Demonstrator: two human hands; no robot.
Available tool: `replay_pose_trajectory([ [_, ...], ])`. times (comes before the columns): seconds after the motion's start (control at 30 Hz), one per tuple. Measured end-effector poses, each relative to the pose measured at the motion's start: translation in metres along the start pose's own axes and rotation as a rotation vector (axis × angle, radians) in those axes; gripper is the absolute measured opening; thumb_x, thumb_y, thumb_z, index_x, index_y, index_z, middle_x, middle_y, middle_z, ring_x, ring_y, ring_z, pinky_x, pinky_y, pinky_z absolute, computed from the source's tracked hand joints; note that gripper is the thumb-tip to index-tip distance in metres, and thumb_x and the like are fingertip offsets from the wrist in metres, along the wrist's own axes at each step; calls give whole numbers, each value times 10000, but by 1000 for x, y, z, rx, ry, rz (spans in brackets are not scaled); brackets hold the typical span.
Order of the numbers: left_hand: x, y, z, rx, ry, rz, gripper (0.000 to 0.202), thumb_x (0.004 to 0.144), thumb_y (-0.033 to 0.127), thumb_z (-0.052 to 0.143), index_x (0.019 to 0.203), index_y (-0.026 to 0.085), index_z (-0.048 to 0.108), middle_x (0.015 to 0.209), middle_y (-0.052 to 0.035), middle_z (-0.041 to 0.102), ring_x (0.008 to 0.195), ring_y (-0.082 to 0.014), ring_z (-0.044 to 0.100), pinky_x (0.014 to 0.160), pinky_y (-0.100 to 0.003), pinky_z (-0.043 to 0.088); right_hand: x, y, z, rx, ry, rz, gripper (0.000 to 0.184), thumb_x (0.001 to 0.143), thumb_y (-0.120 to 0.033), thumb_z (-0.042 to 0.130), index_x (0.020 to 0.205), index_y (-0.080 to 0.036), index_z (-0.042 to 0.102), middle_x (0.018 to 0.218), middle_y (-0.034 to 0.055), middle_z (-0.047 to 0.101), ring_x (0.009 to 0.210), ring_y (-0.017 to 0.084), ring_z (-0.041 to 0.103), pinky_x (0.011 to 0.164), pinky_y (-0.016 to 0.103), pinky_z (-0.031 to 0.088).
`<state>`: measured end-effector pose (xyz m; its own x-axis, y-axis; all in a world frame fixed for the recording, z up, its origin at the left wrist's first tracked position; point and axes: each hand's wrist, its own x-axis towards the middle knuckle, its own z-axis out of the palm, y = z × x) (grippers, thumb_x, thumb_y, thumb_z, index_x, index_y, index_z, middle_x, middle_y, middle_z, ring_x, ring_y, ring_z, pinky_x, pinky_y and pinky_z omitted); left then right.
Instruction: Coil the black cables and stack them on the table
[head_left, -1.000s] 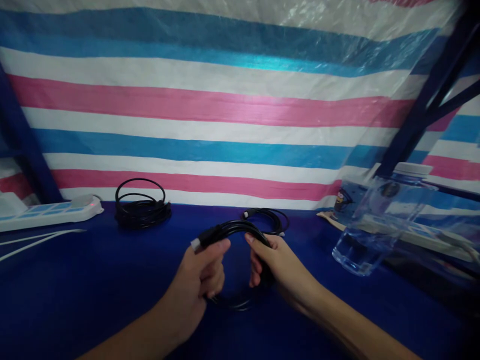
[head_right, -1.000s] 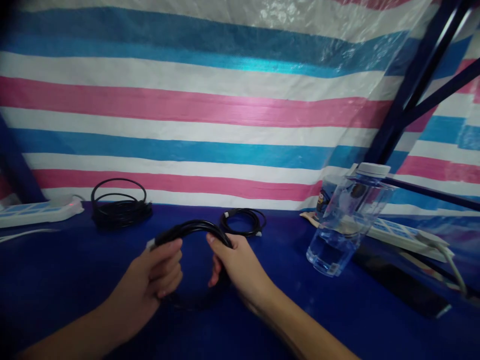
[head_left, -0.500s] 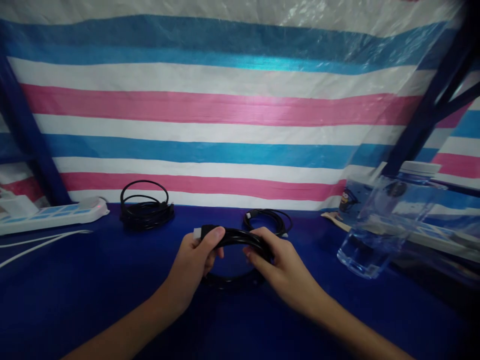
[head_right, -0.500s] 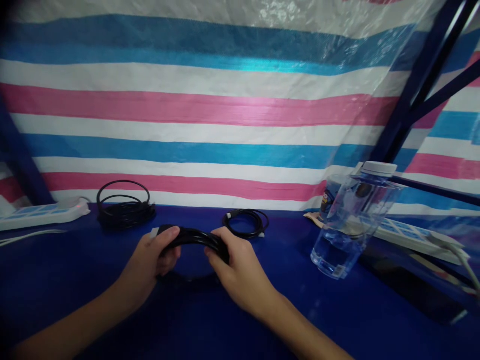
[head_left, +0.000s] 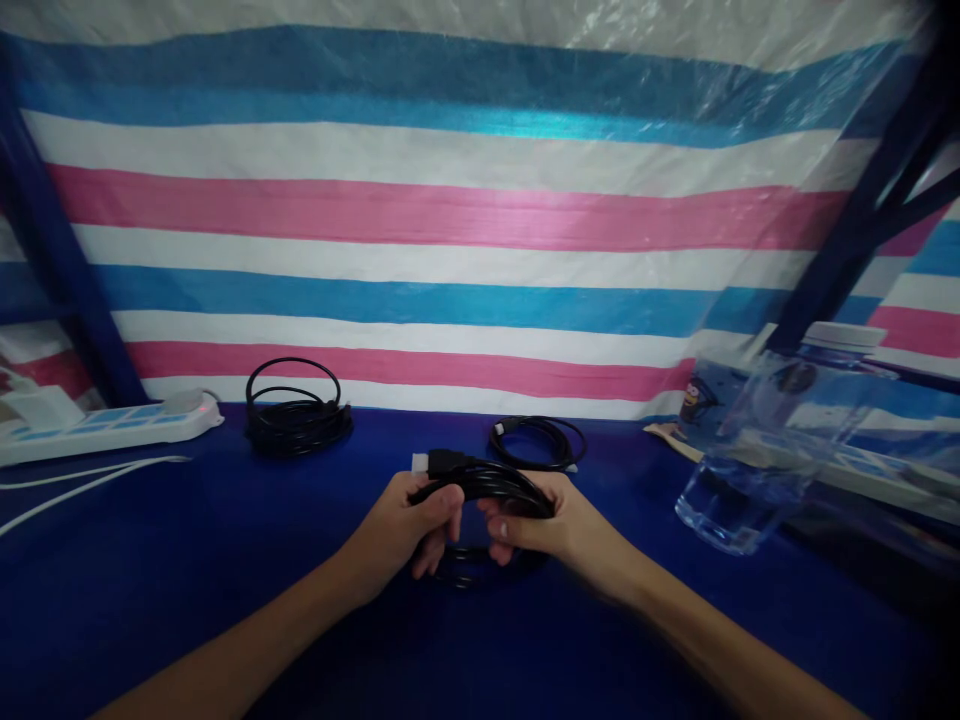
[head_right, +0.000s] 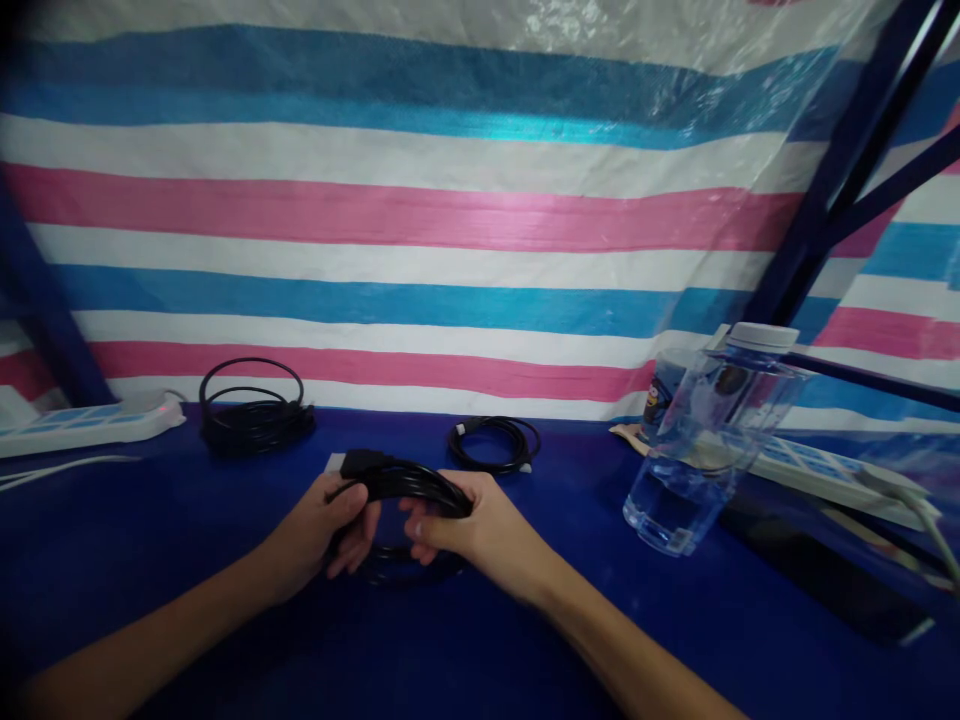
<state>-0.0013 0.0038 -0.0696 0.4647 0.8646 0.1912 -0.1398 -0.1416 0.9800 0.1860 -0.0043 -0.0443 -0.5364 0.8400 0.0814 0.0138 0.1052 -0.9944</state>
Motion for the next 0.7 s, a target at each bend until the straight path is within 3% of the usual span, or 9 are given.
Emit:
replay_pose_trajectory([
  [0.1,-2,-3,-2,-38,-57,-10,512,685,626,584,496,170,448,314,96,268,264,-35,238,380,-211,321,-1,0,0,-90,27,5,162,728,-253,658,794,-138,565,574,-29,582,498,83,563,510,201,413],
  [0.2,-6,2,0,1,-144,-88,462,629,558,675,506,165,467,365,71,360,304,-37,283,350,-194,241,-1,-2,1,-210,93,-28,148,760,-269,608,730,-136,548,551,-26,559,502,83,534,507,205,397],
  [0.27,-11,11,3,70,-304,-232,403,651,475,686,500,158,487,408,34,456,343,-50,366,362,-190,234,0,-2,-2,-333,147,-75,48,753,-183,563,762,-136,572,617,-15,577,565,87,531,537,208,396],
  [0.37,-17,23,10,198,-530,-409,347,695,366,654,476,156,487,435,25,480,373,-44,383,391,-191,249,3,-1,-9,-509,190,-97,195,709,-70,492,851,-144,602,734,3,609,652,100,532,569,213,390],
  [0.43,-18,26,14,239,-481,-404,355,703,372,651,480,160,476,418,47,424,364,-34,320,385,-197,216,4,1,-13,-553,189,-94,262,706,-51,462,909,-148,597,761,6,613,663,106,530,578,222,390],
  [0.5,-18,25,16,137,-382,-333,454,715,460,638,452,168,409,367,70,333,336,-31,274,388,-209,217,4,1,-14,-585,206,-121,252,747,-81,464,961,-153,578,776,8,609,667,112,528,601,238,395],
  [0.6,-15,22,14,-117,-360,-277,557,715,589,591,444,182,323,325,74,296,284,-43,319,372,-221,242,2,-1,-13,-641,222,-164,207,835,-252,513,1017,-159,546,827,24,606,726,134,532,659,268,402],
  [0.7,-14,25,10,-228,-276,-282,537,704,572,623,503,179,317,375,87,304,277,-18,267,323,-196,166,-1,-7,-11,-638,170,-149,301,846,-393,533,1048,-170,518,835,24,585,734,136,514,667,272,398],
])
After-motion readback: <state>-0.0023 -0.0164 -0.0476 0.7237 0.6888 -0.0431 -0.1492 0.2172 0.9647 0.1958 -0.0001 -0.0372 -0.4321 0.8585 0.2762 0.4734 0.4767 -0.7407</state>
